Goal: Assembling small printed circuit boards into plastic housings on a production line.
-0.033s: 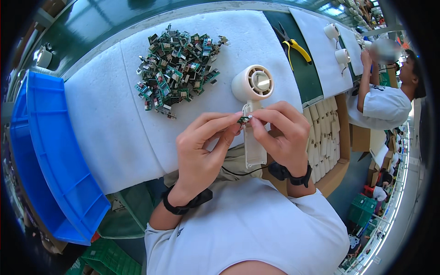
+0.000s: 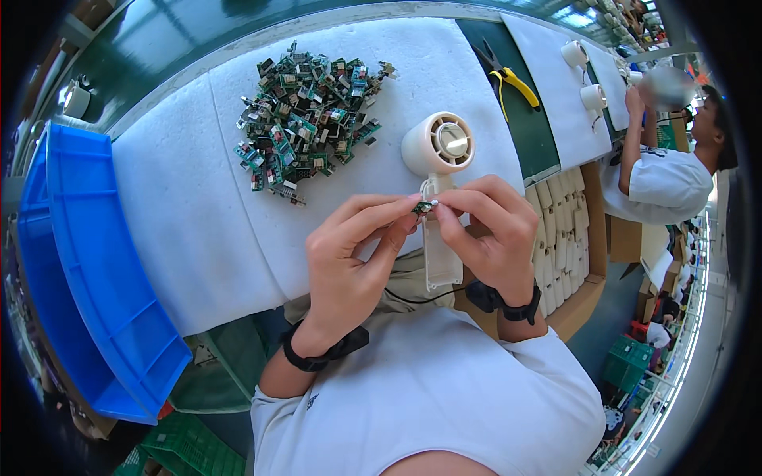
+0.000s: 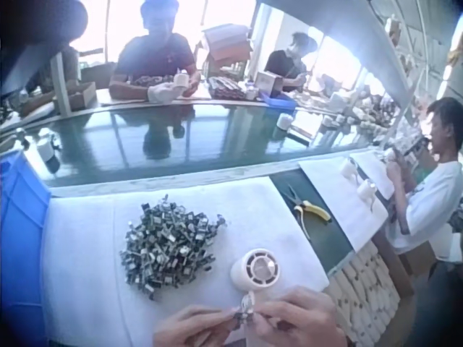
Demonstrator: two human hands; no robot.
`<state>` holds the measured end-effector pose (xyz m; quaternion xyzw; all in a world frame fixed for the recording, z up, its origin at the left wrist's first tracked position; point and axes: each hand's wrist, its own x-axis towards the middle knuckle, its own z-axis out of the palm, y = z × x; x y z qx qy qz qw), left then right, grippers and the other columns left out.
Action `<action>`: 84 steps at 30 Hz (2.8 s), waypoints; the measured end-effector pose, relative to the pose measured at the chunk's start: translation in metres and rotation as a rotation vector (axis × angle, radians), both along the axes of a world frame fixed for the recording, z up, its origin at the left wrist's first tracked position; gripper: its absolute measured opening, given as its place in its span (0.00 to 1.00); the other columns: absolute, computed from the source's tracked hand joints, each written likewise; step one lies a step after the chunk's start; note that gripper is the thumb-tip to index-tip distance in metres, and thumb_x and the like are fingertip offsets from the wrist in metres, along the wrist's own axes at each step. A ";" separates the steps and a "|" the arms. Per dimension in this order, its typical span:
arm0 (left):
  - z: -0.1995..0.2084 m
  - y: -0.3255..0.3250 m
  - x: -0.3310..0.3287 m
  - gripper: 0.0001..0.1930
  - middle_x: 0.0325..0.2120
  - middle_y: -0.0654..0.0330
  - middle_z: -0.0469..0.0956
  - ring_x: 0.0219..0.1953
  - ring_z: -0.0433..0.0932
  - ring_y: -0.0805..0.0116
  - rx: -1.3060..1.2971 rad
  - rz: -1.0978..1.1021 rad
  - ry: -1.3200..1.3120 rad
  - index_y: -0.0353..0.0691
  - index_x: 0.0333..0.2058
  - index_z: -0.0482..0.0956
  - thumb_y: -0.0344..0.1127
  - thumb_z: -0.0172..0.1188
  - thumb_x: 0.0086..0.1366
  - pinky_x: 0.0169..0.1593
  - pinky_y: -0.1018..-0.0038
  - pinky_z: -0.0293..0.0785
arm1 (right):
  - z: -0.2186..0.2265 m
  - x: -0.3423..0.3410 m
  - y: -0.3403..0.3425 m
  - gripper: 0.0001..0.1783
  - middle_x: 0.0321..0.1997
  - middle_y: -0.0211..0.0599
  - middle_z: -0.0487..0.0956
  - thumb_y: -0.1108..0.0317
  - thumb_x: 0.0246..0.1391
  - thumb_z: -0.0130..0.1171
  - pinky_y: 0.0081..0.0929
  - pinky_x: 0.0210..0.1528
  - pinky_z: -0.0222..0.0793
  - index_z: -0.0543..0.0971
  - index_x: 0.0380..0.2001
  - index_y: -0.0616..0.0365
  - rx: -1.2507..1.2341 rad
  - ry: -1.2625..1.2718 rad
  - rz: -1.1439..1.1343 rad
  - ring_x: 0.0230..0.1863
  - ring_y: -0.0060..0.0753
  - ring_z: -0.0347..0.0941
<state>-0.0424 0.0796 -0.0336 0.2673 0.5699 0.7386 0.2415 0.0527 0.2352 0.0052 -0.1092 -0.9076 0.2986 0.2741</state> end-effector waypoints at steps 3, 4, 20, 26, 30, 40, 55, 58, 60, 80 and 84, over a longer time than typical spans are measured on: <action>-0.001 0.001 0.001 0.16 0.43 0.55 0.81 0.41 0.84 0.69 0.000 0.011 0.003 0.34 0.49 0.84 0.16 0.60 0.64 0.46 0.76 0.83 | 0.000 0.002 0.001 0.08 0.31 0.31 0.79 0.77 0.47 0.68 0.18 0.20 0.64 0.86 0.33 0.57 0.076 0.010 0.005 0.23 0.19 0.72; 0.000 0.001 0.002 0.16 0.43 0.55 0.81 0.41 0.84 0.69 -0.001 0.017 0.004 0.34 0.49 0.84 0.16 0.60 0.64 0.46 0.76 0.83 | 0.001 0.003 0.001 0.08 0.31 0.31 0.79 0.77 0.47 0.68 0.18 0.20 0.64 0.86 0.33 0.57 0.076 0.011 0.002 0.23 0.19 0.72; 0.003 0.000 0.007 0.15 0.41 0.52 0.83 0.39 0.84 0.61 -0.120 0.119 0.269 0.37 0.47 0.85 0.17 0.63 0.62 0.43 0.71 0.81 | 0.008 0.007 0.000 0.13 0.35 0.30 0.78 0.75 0.45 0.71 0.25 0.29 0.73 0.88 0.37 0.51 0.200 -0.017 0.023 0.29 0.28 0.74; -0.003 -0.003 0.016 0.17 0.40 0.50 0.83 0.39 0.84 0.59 -0.198 0.245 0.498 0.37 0.46 0.86 0.16 0.65 0.60 0.44 0.69 0.80 | -0.001 -0.002 -0.002 0.12 0.32 0.29 0.80 0.75 0.44 0.70 0.25 0.32 0.76 0.88 0.35 0.54 0.181 0.085 0.070 0.29 0.30 0.77; -0.009 0.000 0.024 0.18 0.42 0.48 0.82 0.40 0.83 0.58 -0.174 0.291 0.650 0.37 0.47 0.85 0.15 0.65 0.58 0.44 0.69 0.80 | -0.002 0.005 -0.010 0.11 0.30 0.30 0.80 0.75 0.43 0.70 0.25 0.31 0.76 0.88 0.34 0.55 0.056 0.103 0.028 0.28 0.30 0.77; -0.020 -0.001 0.037 0.19 0.45 0.44 0.78 0.46 0.81 0.53 -0.248 0.352 0.815 0.31 0.48 0.83 0.11 0.63 0.57 0.45 0.66 0.82 | -0.018 0.005 -0.009 0.11 0.30 0.32 0.81 0.74 0.44 0.71 0.25 0.29 0.75 0.88 0.35 0.57 -0.146 0.186 0.029 0.27 0.30 0.78; -0.022 0.011 0.038 0.15 0.46 0.42 0.77 0.45 0.81 0.47 -0.388 0.476 0.897 0.29 0.48 0.81 0.15 0.60 0.63 0.47 0.62 0.82 | -0.019 -0.015 0.006 0.20 0.34 0.31 0.81 0.76 0.48 0.71 0.22 0.30 0.75 0.85 0.48 0.58 -0.232 0.234 0.119 0.29 0.24 0.77; -0.021 0.010 0.037 0.16 0.46 0.42 0.77 0.45 0.81 0.46 -0.341 0.441 0.909 0.30 0.49 0.81 0.14 0.60 0.63 0.47 0.61 0.82 | -0.022 -0.009 0.000 0.21 0.36 0.30 0.82 0.75 0.50 0.71 0.22 0.28 0.73 0.85 0.49 0.55 -0.302 0.205 0.078 0.27 0.23 0.74; -0.024 0.003 0.036 0.15 0.48 0.42 0.76 0.47 0.80 0.45 -0.332 0.383 0.905 0.32 0.48 0.82 0.17 0.61 0.62 0.48 0.62 0.83 | -0.025 -0.005 -0.007 0.21 0.37 0.29 0.82 0.74 0.51 0.70 0.22 0.28 0.72 0.84 0.50 0.53 -0.305 0.203 0.054 0.26 0.22 0.73; -0.005 -0.049 0.033 0.16 0.49 0.45 0.67 0.31 0.72 0.65 -0.036 0.474 0.623 0.35 0.48 0.77 0.16 0.52 0.63 0.31 0.75 0.66 | -0.030 -0.001 -0.001 0.11 0.37 0.29 0.84 0.72 0.58 0.68 0.14 0.37 0.70 0.85 0.43 0.62 -0.917 0.107 0.033 0.33 0.14 0.74; -0.011 -0.067 0.016 0.16 0.49 0.47 0.67 0.29 0.69 0.67 -0.086 0.523 0.679 0.35 0.48 0.77 0.17 0.54 0.62 0.31 0.75 0.66 | -0.032 0.000 0.005 0.14 0.39 0.30 0.83 0.69 0.58 0.68 0.16 0.41 0.71 0.84 0.46 0.63 -0.909 0.137 -0.032 0.38 0.16 0.76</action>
